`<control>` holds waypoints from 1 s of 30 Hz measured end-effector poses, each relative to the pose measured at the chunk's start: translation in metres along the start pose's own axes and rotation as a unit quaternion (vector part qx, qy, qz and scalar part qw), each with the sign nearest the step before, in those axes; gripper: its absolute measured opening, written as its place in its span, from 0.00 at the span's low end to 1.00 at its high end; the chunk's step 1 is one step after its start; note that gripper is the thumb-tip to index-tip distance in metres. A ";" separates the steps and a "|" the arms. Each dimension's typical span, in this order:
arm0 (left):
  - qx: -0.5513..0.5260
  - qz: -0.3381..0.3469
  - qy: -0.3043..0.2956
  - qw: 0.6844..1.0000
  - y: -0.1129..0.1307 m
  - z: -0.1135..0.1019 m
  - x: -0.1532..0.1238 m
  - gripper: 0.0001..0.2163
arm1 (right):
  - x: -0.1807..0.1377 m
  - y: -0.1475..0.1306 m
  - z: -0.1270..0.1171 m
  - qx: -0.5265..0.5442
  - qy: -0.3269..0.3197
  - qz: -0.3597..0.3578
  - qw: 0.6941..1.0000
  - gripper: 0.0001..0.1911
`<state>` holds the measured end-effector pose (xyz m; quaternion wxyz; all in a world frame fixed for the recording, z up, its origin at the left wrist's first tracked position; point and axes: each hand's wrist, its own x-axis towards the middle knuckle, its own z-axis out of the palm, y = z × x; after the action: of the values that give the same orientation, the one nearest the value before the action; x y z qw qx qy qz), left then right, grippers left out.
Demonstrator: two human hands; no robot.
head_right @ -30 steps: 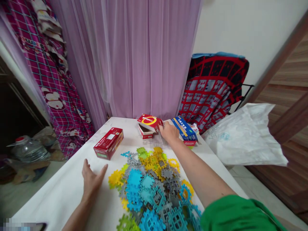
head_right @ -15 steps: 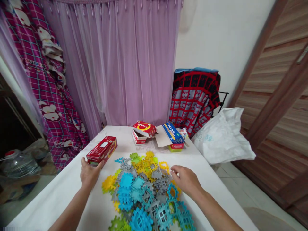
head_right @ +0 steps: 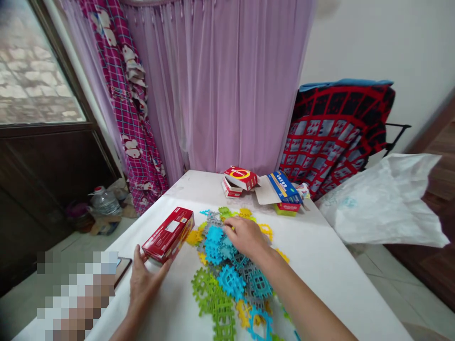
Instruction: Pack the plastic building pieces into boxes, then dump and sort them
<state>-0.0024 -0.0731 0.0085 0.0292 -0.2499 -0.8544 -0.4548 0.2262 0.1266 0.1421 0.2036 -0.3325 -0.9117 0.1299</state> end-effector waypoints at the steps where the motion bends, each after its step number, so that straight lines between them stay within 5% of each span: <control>1: -0.005 0.004 -0.003 1.000 -0.006 -0.007 -0.007 0.51 | 0.004 -0.013 0.006 0.007 -0.009 -0.029 1.000 0.13; 6: -0.051 0.037 -0.072 0.995 -0.035 -0.050 -0.012 0.51 | 0.021 -0.056 0.038 0.025 -0.071 -0.121 0.990 0.14; 10: -0.071 0.044 -0.145 0.986 -0.054 -0.071 -0.002 0.49 | 0.039 -0.069 0.063 0.028 -0.096 -0.078 0.992 0.18; 15: -0.049 0.053 -0.094 0.993 -0.061 -0.074 -0.012 0.43 | 0.050 -0.067 0.084 0.033 -0.118 -0.023 0.992 0.21; 23: 0.145 0.225 0.023 0.963 -0.028 -0.108 -0.015 0.15 | 0.049 -0.060 0.085 0.015 -0.132 -0.009 0.991 0.16; 30: 0.300 0.272 -0.095 0.909 0.016 -0.120 0.003 0.09 | 0.047 -0.073 0.082 0.028 -0.140 -0.020 0.990 0.16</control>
<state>-0.0192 -0.1587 0.0919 0.1436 -0.4938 -0.8485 -0.1252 0.1151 0.0950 0.1099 0.0862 -0.2866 -0.9337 0.1964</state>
